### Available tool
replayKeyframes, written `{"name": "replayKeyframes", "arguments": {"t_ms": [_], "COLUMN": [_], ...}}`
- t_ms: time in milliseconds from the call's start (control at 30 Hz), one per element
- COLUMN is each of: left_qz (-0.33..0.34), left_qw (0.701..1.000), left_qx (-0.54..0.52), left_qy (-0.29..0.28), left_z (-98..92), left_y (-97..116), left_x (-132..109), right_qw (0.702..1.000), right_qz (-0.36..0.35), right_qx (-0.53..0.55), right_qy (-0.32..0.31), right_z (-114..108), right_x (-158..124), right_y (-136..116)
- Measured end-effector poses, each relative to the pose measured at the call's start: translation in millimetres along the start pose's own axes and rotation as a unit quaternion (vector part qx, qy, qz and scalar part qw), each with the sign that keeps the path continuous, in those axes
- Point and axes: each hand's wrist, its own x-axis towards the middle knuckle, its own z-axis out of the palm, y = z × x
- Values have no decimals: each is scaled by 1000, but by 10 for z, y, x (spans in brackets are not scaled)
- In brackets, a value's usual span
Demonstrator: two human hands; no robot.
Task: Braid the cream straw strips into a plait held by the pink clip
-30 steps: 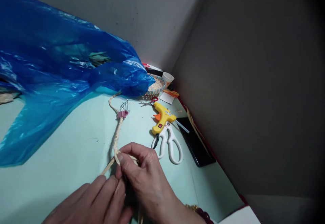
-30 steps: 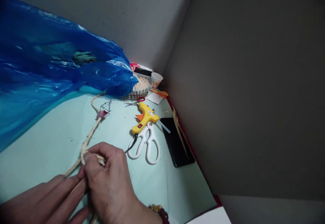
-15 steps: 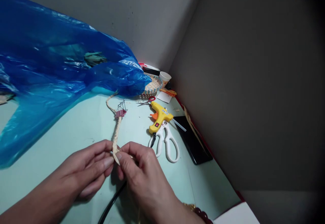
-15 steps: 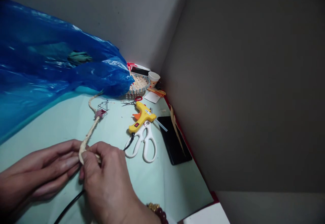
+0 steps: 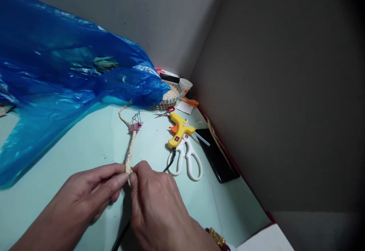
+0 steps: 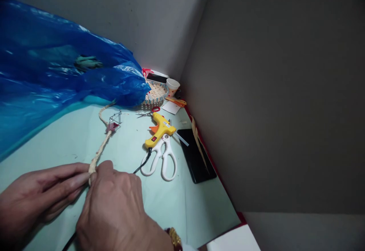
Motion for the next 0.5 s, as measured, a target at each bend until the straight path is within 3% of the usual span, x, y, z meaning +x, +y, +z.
{"name": "replayKeyframes", "arguments": {"t_ms": [133,367,500], "left_qz": [68,90,97], "left_qw": [995,993,992], "left_qx": [53,55,63], "left_qy": [41,-51,-41], "left_z": [-12,-39,-35], "left_y": [38,80,88], "left_x": [-13,-13,0], "right_qw": [1000,999,1000], "right_qz": [-4,-7,-1], "right_qx": [11,21,-13], "right_qy": [1,23,-13], "right_z": [13,-52,-129], "right_x": [-32,-75,-60], "right_y": [-49,-89,-71]}}
